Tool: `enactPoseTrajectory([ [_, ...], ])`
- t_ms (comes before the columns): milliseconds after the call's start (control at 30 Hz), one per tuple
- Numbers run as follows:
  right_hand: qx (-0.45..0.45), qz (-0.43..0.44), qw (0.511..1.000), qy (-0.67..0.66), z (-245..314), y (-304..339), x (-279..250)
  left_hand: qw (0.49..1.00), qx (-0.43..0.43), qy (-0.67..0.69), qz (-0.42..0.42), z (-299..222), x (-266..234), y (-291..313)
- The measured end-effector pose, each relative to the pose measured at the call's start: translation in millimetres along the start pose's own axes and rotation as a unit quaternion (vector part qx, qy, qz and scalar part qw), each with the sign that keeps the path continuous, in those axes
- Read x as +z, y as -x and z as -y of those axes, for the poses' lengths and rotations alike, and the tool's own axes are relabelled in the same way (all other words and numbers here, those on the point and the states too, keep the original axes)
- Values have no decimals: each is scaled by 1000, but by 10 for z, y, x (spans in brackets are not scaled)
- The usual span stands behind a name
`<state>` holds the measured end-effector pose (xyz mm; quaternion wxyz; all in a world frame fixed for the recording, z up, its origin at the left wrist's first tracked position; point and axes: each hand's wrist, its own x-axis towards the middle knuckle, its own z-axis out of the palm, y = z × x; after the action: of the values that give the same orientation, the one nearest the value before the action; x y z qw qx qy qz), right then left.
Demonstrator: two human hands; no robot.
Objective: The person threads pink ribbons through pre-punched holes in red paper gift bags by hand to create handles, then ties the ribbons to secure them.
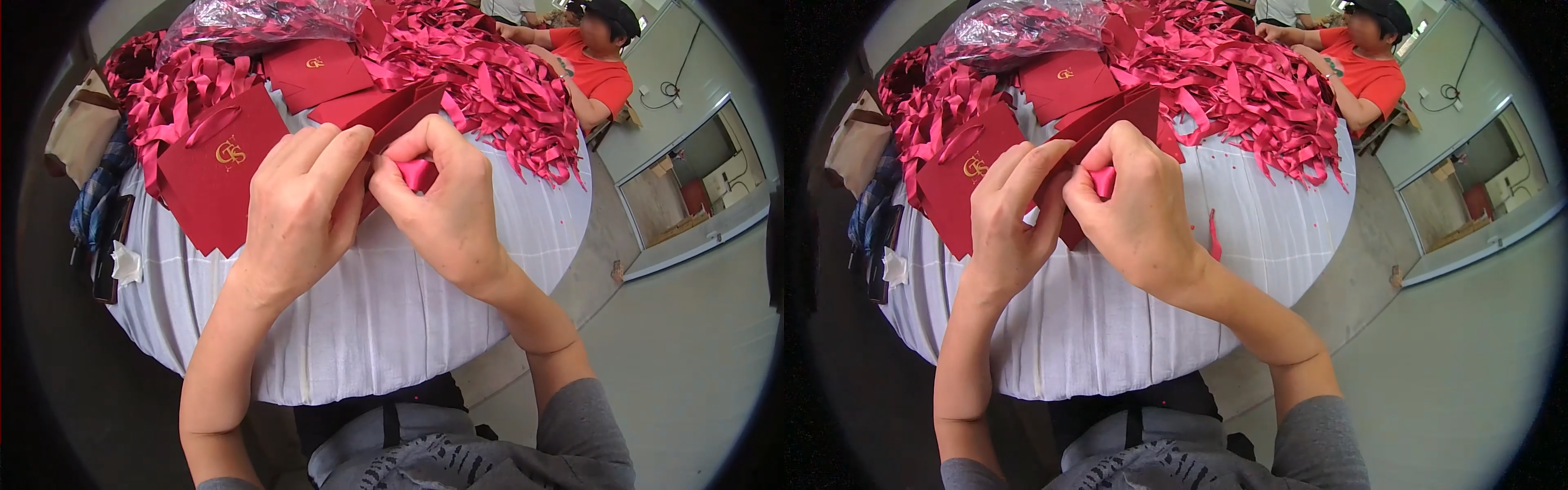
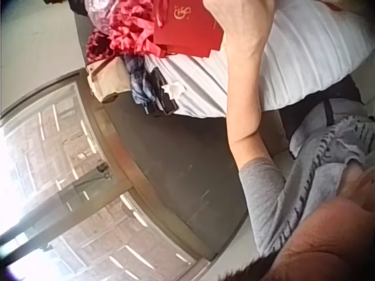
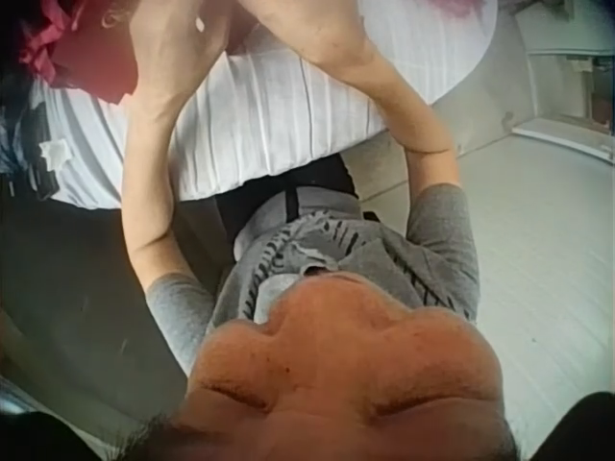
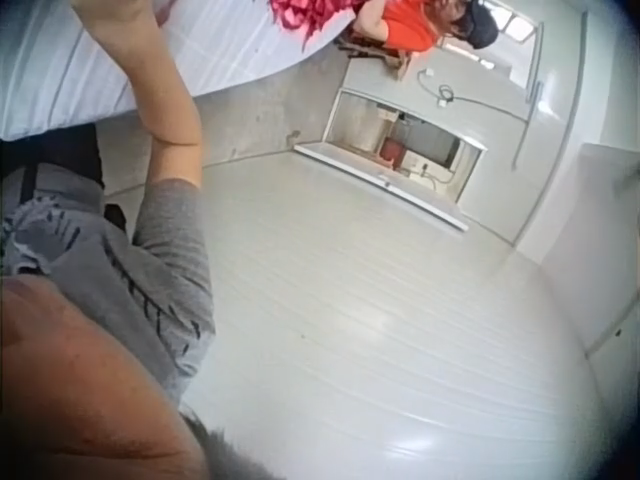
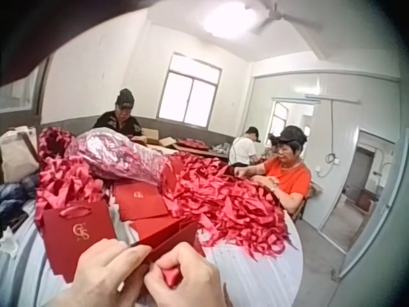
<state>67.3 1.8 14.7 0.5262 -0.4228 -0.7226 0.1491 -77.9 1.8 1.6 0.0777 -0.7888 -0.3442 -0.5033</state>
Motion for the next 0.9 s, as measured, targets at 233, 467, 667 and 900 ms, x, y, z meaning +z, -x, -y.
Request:
enactPoseTrajectory([
  [233,206,127,959,-149,74,-77,-171,1000,11,6,13,-4,-11,12],
  [467,250,143,925,-249,21,-119,-213,998,47,-21,29,-43,-27,-14],
  [667,153,162,947,-233,-77,-135,-175,1000,4,3,31,-2,-62,-13],
  [900,-226,99,960,130,-171,-465,-323,990,-29,132,46,79,-120,-41],
])
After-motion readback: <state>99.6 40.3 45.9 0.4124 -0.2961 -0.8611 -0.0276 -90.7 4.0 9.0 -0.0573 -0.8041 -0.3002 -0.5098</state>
